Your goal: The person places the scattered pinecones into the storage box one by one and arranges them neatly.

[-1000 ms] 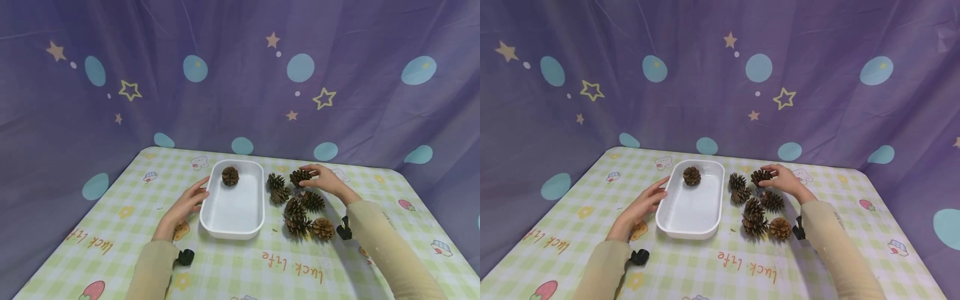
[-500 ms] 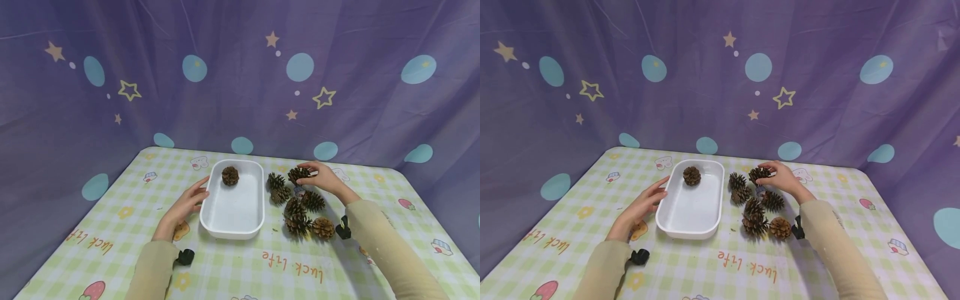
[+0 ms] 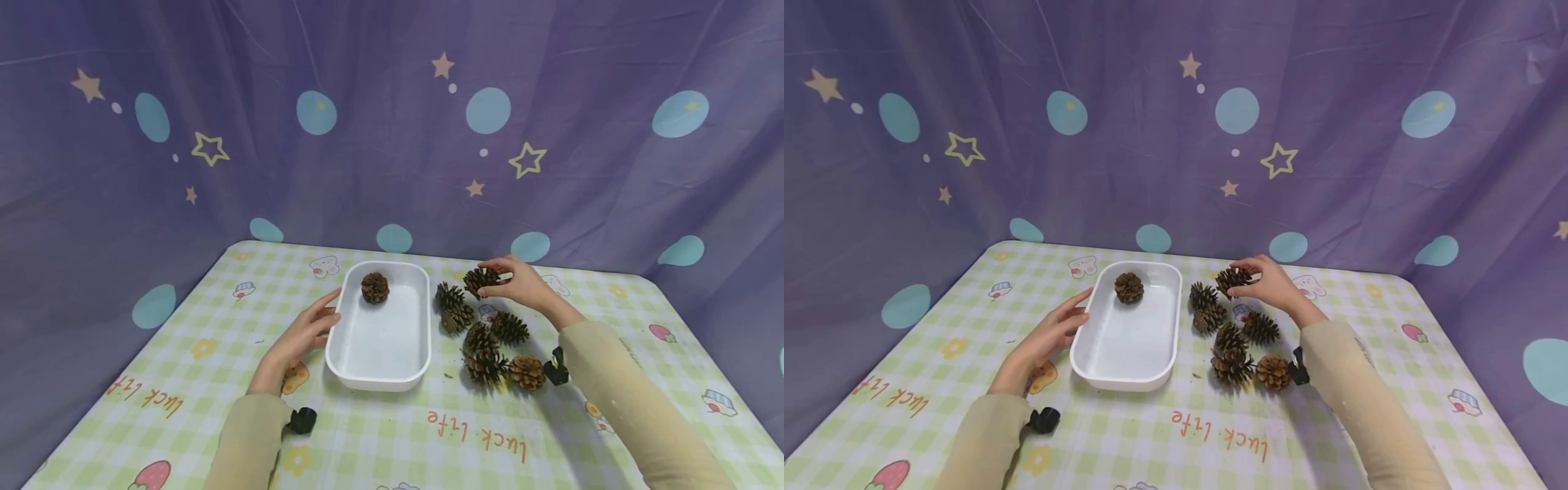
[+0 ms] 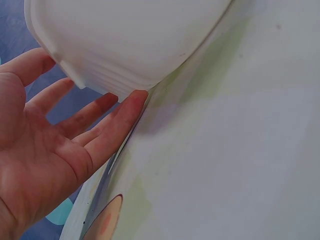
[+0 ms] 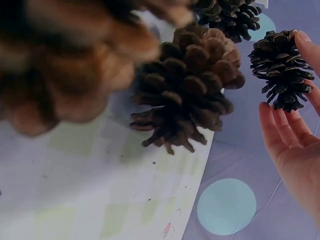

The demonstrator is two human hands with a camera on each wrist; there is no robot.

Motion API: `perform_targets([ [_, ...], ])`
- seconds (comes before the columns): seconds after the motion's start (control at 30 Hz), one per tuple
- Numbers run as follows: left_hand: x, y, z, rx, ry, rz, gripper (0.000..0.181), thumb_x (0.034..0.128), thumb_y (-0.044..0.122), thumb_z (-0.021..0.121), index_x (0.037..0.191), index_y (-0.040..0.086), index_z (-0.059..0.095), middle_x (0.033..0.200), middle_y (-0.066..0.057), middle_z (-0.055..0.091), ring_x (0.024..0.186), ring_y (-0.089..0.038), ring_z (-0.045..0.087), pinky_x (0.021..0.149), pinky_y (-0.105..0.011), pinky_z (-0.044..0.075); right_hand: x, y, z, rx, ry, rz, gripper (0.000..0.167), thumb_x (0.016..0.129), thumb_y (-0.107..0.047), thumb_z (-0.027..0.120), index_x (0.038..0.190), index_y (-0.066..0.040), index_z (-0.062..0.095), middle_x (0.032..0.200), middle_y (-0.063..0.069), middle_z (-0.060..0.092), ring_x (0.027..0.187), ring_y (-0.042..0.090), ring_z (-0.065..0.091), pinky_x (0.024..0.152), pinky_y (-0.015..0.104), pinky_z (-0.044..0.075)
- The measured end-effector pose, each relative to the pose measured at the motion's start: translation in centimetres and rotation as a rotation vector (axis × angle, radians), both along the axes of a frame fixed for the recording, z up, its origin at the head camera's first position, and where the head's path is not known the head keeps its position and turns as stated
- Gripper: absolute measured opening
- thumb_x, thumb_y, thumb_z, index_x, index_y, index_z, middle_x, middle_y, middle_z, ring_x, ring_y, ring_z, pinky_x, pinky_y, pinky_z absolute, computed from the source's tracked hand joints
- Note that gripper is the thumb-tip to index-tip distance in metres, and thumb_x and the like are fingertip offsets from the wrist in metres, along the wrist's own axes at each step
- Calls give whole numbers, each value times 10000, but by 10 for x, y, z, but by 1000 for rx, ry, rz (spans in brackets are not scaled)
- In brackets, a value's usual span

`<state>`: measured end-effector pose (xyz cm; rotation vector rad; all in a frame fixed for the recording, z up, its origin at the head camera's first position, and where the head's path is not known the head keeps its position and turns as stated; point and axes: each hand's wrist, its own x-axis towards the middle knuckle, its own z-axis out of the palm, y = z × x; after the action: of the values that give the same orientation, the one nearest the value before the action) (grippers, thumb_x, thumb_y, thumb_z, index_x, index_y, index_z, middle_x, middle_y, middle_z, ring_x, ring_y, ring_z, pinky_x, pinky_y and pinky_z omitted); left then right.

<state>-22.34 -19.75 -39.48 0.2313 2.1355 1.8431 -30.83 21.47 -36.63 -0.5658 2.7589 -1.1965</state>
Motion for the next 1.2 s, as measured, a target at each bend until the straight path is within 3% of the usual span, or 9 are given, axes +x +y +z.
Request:
perform_targets([
  [0.2, -1, -1, -3, 5, 3, 0, 588, 967, 233, 449, 1476, 210, 154, 1391, -229, 342, 1203, -410, 425, 867, -419, 502, 0, -8, 5, 14, 17, 1, 619, 724, -405, 747, 1264, -187, 538, 1260, 102, 411, 1177, 338, 409, 901, 467, 458],
  [0.53, -14, -7, -26, 22, 16, 6, 585, 944, 319, 489, 1454, 314, 203, 1388, -182, 368, 1194, -366, 454, 853, -415, 510, -2, -22, 13, 34, 61, 29, 591, 713, -368, 767, 1237, -179, 567, 1167, 79, 453, 1112, 300, 460, 910, 427, 461],
  [0.77, -16, -7, -26, 13, 31, 8, 580, 937, 336, 498, 1446, 333, 220, 1365, -156, 400, 1170, -335, 482, 850, -418, 511, -2, -29, 20, 51, 91, 42, 581, 694, -425, 765, 1205, -214, 587, 1117, 64, 466, 1053, 259, 477, 916, 429, 448],
  [1.2, -14, -7, -25, 6, 12, 17, 578, 940, 323, 495, 1447, 330, 217, 1382, -170, 382, 1180, -347, 471, 865, -423, 502, -3, -49, 26, 88, 146, 85, 591, 683, -419, 776, 1189, -167, 603, 1056, 48, 468, 995, 209, 471, 893, 380, 471],
])
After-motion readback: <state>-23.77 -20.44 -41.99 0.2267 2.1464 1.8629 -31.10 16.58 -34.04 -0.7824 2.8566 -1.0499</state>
